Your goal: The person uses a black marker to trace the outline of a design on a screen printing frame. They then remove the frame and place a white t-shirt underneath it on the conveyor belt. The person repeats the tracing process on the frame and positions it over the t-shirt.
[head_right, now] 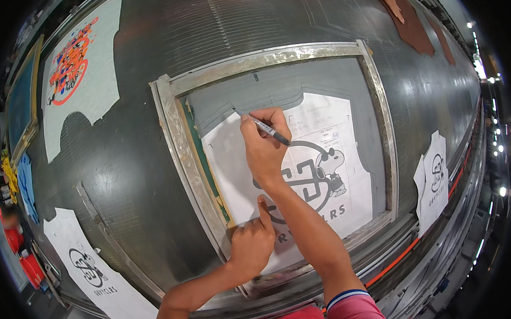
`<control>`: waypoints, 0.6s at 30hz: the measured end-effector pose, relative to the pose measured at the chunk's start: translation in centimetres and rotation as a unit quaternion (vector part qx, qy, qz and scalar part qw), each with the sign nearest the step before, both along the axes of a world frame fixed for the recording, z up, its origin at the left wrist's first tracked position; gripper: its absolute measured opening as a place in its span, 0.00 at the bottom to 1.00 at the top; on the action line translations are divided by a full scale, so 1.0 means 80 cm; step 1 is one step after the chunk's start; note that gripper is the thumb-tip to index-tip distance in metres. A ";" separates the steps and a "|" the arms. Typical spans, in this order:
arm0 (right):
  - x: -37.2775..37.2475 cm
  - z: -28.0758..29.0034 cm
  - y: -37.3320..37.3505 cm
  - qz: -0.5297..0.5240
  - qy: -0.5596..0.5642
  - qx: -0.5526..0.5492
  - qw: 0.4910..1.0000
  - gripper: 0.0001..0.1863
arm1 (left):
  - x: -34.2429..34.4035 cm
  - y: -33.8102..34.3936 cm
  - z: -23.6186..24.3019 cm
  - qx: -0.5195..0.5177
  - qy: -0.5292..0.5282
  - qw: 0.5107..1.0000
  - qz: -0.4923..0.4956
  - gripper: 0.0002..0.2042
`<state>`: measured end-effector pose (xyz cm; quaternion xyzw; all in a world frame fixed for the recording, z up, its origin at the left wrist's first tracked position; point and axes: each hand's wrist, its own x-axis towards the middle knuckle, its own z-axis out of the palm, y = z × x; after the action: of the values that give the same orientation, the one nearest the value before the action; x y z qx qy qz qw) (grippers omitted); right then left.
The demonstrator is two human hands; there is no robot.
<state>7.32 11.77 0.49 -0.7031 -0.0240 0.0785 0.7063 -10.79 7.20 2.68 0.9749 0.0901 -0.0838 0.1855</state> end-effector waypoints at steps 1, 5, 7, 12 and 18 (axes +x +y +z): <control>0.000 -0.005 0.001 -0.009 -0.035 -0.018 0.999 0.06 | -0.003 0.001 -0.003 -0.017 -0.008 1.000 0.004 0.40; -0.004 -0.013 0.007 -0.032 -0.108 -0.066 0.991 0.07 | -0.013 0.009 -0.003 -0.052 -0.008 0.998 -0.026 0.39; -0.006 -0.013 0.007 -0.035 -0.110 -0.085 0.990 0.07 | -0.015 0.014 -0.003 -0.090 -0.002 0.995 -0.038 0.38; -0.004 -0.018 0.007 -0.033 -0.125 -0.101 0.986 0.08 | -0.020 0.019 -0.004 -0.134 -0.015 0.990 -0.029 0.38; -0.004 -0.018 0.008 -0.027 -0.127 -0.103 0.986 0.07 | -0.020 0.018 -0.005 -0.139 -0.024 0.990 -0.020 0.39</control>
<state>7.00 12.42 -0.91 -0.7765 -0.0857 -0.0285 0.6236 -12.42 8.64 2.27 0.9431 0.0533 -0.0760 0.3194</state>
